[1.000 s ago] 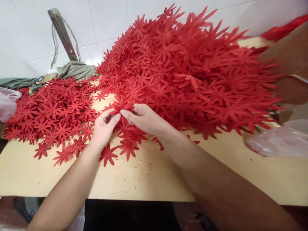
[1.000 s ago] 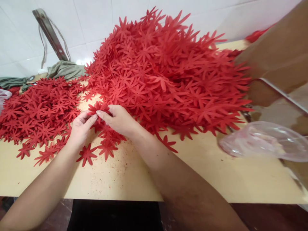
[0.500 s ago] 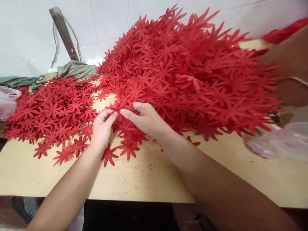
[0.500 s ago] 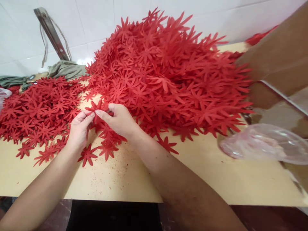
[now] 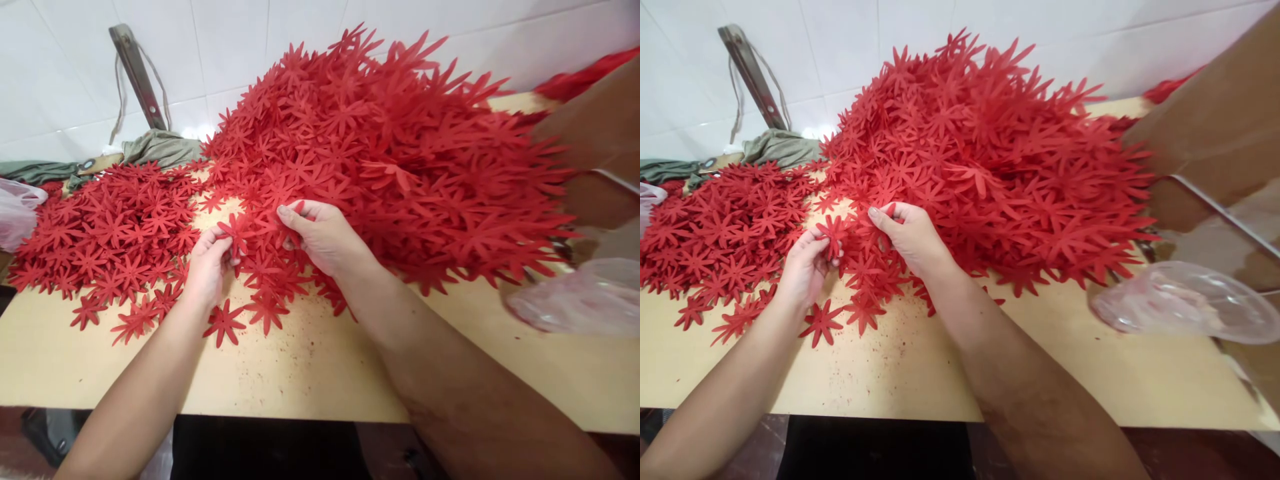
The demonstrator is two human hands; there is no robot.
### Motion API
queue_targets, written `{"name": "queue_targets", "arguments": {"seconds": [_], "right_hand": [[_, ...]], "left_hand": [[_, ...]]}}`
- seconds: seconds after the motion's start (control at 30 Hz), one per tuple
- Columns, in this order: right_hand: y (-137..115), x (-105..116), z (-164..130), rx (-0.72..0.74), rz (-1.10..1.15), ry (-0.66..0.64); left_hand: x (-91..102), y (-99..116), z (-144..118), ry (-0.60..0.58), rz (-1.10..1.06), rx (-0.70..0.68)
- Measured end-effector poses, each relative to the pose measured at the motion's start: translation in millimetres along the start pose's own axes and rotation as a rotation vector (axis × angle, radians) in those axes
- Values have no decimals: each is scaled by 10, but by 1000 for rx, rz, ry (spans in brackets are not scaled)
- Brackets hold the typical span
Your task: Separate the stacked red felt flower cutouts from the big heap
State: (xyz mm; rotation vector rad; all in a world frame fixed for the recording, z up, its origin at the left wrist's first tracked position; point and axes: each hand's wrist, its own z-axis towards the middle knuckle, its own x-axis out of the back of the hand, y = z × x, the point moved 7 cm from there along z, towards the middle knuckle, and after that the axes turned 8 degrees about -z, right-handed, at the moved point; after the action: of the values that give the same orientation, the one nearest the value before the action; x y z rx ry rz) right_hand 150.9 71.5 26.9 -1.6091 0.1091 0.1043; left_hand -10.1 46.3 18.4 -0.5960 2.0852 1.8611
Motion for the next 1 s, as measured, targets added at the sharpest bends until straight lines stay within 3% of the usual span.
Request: {"name": "queue_targets", "arguments": {"seconds": [0.27,0.53,0.63,0.73,0.87,1.0], "right_hand": [[28,-56,-6,-89,131,-130],[13,-43,-27,-25,-140,-44],[-59,-91,-77,68,-279,-40],[-94,-196,-140,129,-353,-115],[-82,-345,-205,125,-272,-257],[-43,-356,-195,92,-235,-247]], "left_hand": [[5,-35,13,-17,12,30],[-28,-64,-31,-15,-90,114],[-61,-59,-55,-40,-122,140],[-121,-48,-76,-118,-77,107],[-190,-104,-97,-219,22,104],[-120,-117,-62,-148,85,65]]}}
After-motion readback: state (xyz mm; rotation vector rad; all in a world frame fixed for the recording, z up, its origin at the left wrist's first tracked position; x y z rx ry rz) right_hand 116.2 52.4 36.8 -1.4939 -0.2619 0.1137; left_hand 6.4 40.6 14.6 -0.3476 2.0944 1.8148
